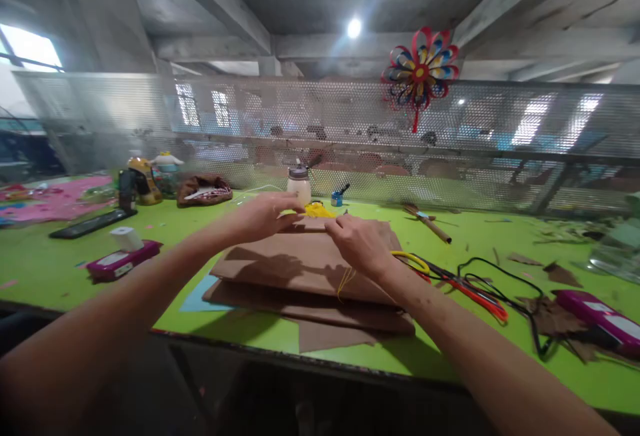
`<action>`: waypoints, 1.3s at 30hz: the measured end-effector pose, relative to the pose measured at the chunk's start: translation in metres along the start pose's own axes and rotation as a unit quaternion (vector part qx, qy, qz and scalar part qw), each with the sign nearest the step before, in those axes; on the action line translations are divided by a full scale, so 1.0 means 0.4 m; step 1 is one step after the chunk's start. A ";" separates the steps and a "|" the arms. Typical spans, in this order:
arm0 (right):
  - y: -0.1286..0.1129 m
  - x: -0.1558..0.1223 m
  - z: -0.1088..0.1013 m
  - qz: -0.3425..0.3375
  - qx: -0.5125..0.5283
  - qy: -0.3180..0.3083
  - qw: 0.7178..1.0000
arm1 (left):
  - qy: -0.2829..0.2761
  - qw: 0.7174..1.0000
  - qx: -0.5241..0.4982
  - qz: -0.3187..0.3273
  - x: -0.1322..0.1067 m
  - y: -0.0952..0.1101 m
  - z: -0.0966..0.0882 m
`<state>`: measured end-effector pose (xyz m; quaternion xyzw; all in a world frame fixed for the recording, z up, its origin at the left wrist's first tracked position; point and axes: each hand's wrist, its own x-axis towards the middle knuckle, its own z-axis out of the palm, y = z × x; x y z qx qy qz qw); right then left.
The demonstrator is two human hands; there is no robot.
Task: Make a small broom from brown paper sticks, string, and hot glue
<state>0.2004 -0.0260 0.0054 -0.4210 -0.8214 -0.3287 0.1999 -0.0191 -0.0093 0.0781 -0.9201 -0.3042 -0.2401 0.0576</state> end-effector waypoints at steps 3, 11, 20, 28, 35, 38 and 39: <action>0.020 -0.005 -0.018 -0.025 -0.013 -0.003 1.000 | -0.025 0.998 -0.048 -0.024 -0.002 0.013 0.048; 0.054 0.003 -0.054 -0.006 -0.019 -0.011 1.000 | -0.062 0.998 -0.004 0.007 0.036 0.019 0.104; 0.087 0.012 -0.054 -0.027 0.001 -0.085 0.996 | -0.057 0.997 0.057 0.001 0.033 0.020 0.150; 0.109 0.025 -0.083 -0.043 0.048 -0.127 0.990 | -0.045 0.997 0.054 -0.010 0.028 0.042 0.152; 0.121 0.037 -0.104 -0.047 0.073 -0.123 0.989 | -0.038 0.999 -0.014 -0.001 0.042 0.038 0.147; 0.120 0.035 -0.104 -0.045 0.079 -0.123 0.988 | -0.048 0.997 -0.054 0.000 0.041 0.038 0.143; 0.120 0.033 -0.103 -0.047 0.082 -0.125 0.988 | -0.056 0.996 -0.071 0.000 0.039 0.038 0.142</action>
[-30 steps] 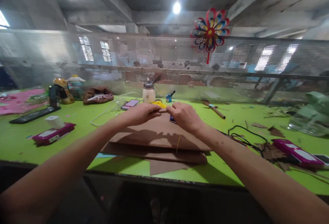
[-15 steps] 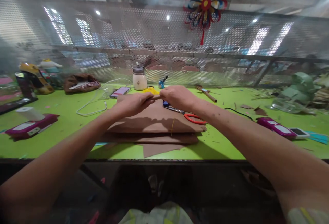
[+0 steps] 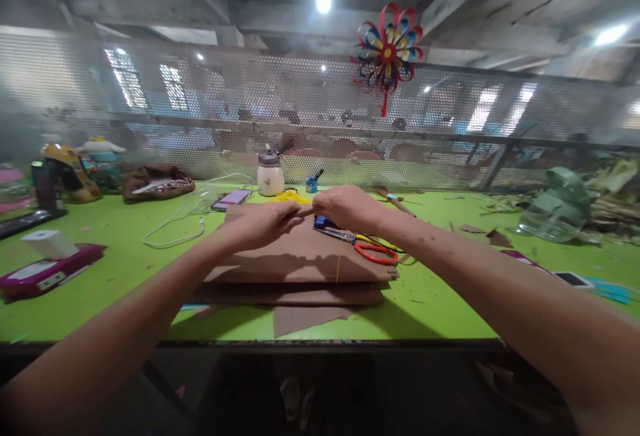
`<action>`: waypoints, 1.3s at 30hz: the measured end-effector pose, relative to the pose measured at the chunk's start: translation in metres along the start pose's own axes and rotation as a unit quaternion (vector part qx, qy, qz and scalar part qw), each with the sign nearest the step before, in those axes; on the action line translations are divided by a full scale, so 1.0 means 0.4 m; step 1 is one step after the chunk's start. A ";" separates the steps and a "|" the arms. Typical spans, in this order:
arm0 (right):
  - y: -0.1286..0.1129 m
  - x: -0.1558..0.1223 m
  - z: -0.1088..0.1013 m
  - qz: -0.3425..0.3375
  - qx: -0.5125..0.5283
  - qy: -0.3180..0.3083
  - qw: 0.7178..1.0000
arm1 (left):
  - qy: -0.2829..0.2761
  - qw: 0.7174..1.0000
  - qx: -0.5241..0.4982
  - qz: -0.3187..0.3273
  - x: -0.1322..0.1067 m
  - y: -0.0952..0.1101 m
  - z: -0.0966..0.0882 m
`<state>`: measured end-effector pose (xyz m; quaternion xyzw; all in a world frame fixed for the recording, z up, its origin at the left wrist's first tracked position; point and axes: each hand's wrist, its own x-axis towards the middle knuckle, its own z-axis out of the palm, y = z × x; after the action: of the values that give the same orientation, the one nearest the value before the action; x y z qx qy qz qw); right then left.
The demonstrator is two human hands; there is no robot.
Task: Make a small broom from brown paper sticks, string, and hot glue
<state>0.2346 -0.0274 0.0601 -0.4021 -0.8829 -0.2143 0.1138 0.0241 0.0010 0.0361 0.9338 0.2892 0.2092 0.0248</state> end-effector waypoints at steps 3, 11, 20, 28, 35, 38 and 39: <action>-0.003 -0.005 0.006 -0.006 0.013 -0.007 1.000 | -0.025 0.999 -0.042 -0.002 -0.004 0.001 0.003; -0.007 -0.009 0.020 0.003 0.062 -0.015 0.998 | 0.000 0.997 -0.077 -0.001 -0.003 -0.011 0.029; 0.004 0.009 0.062 0.007 0.093 -0.014 0.996 | -0.001 0.998 0.026 0.053 -0.036 -0.006 0.012; -0.016 0.016 0.074 0.044 0.180 -0.010 0.983 | 0.003 0.999 0.032 0.014 -0.049 -0.021 0.015; 0.006 -0.011 0.070 0.126 0.356 -0.134 0.916 | -0.058 0.998 0.010 -0.020 -0.037 -0.065 0.010; 0.056 -0.032 0.070 0.113 0.324 -0.185 0.921 | -0.092 0.995 -0.025 -0.010 -0.026 -0.073 0.023; 0.081 -0.040 0.073 0.110 0.300 -0.205 0.925 | -0.101 0.994 -0.032 -0.006 -0.023 -0.073 0.030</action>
<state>0.2687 -0.0051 0.0377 -0.4791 -0.8600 0.1621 0.0682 0.0065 0.0212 0.0169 0.9470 0.2843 0.1230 0.0849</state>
